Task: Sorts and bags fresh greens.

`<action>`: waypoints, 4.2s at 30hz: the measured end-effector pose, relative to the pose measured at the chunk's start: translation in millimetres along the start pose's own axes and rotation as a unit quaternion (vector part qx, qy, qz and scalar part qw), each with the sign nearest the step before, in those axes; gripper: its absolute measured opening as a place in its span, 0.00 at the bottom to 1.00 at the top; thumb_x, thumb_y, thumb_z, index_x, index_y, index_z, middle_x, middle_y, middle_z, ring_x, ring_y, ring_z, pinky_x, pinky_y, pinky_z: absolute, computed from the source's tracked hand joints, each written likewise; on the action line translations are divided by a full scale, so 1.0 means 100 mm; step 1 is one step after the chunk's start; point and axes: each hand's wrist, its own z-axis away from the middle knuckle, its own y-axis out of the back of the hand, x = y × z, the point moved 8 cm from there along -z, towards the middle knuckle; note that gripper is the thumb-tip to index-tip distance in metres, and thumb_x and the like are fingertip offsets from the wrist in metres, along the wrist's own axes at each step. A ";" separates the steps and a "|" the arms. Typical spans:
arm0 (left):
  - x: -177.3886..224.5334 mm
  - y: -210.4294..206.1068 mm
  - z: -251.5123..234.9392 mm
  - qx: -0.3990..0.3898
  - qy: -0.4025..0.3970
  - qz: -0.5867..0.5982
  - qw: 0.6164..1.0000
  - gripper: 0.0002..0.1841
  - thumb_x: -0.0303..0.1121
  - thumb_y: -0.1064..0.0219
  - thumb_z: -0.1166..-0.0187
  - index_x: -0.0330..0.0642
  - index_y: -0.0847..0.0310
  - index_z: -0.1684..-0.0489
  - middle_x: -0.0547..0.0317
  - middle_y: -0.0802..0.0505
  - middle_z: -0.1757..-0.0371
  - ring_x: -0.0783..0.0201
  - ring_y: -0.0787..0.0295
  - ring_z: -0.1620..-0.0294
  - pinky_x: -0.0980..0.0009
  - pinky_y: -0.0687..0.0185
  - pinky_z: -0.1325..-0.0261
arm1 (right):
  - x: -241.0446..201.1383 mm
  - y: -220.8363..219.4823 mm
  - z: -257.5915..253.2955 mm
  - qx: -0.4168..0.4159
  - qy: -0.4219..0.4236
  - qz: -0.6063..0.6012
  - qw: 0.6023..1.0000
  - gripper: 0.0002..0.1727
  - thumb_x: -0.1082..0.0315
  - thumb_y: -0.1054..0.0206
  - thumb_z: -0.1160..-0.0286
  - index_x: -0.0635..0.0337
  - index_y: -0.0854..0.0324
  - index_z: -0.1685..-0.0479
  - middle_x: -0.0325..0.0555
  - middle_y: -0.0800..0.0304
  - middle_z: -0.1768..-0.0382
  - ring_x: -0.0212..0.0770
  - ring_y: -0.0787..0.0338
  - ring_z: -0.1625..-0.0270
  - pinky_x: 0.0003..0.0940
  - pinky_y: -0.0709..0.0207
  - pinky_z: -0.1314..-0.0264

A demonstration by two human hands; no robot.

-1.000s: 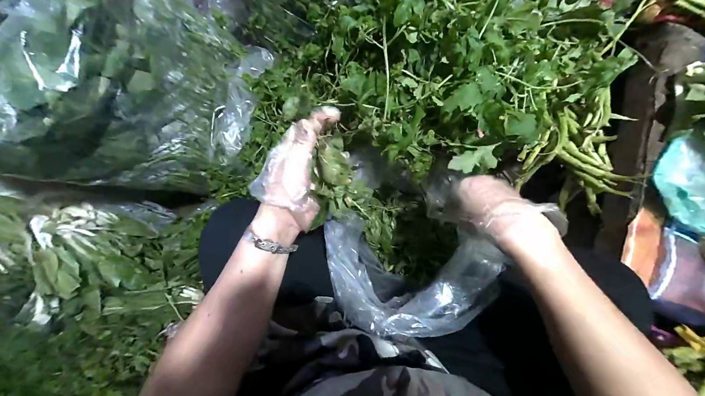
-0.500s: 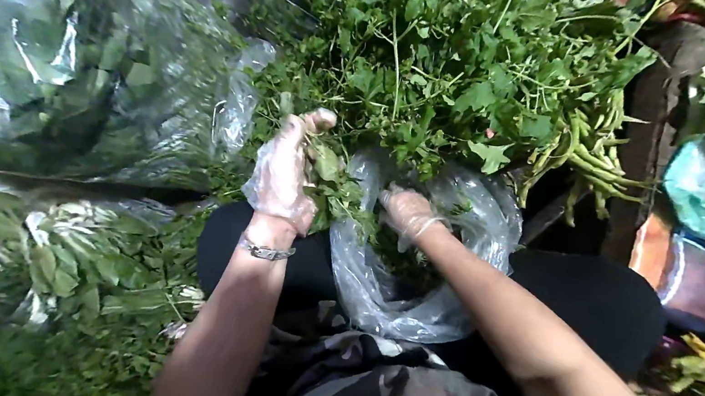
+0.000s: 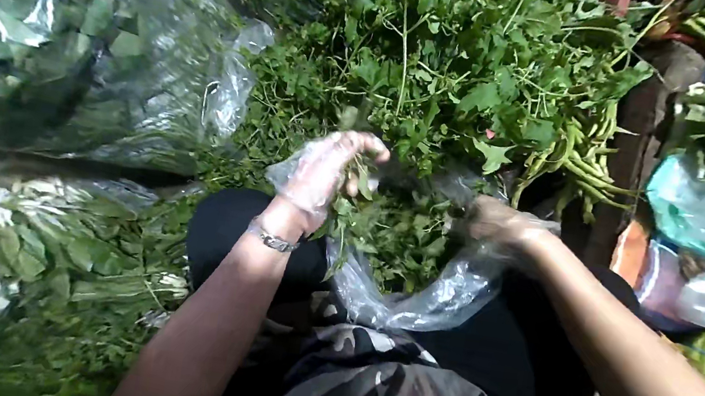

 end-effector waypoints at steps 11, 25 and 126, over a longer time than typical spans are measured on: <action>-0.10 0.14 -0.04 0.071 0.048 -0.073 0.994 0.18 0.46 0.51 0.07 0.57 0.12 0.44 0.70 0.11 0.56 0.76 0.29 0.80 0.79 0.33 0.78 | -0.45 -0.19 -0.28 0.101 0.095 0.061 0.988 0.15 0.62 0.29 0.22 0.55 0.10 0.41 0.59 0.10 0.41 0.64 0.11 0.39 0.72 0.21 0.39; 0.06 0.29 0.07 0.135 0.032 0.055 0.989 0.18 0.45 0.53 0.06 0.53 0.15 0.44 0.69 0.11 0.59 0.76 0.25 0.78 0.82 0.29 0.77 | -0.36 0.66 1.17 0.319 0.335 -0.084 0.883 0.12 0.76 0.37 0.23 0.68 0.10 0.48 0.51 0.08 0.49 0.39 0.10 0.47 0.35 0.18 0.37; 0.00 -0.55 0.28 0.018 -0.050 -0.247 0.967 0.14 0.33 0.33 0.17 0.29 0.14 0.46 0.41 0.07 0.49 0.54 0.10 0.47 0.54 0.18 0.36 | 0.03 0.35 0.72 0.434 0.146 -0.426 0.780 0.13 0.63 0.47 0.12 0.59 0.20 0.44 0.42 0.18 0.64 0.30 0.22 0.68 0.32 0.25 0.64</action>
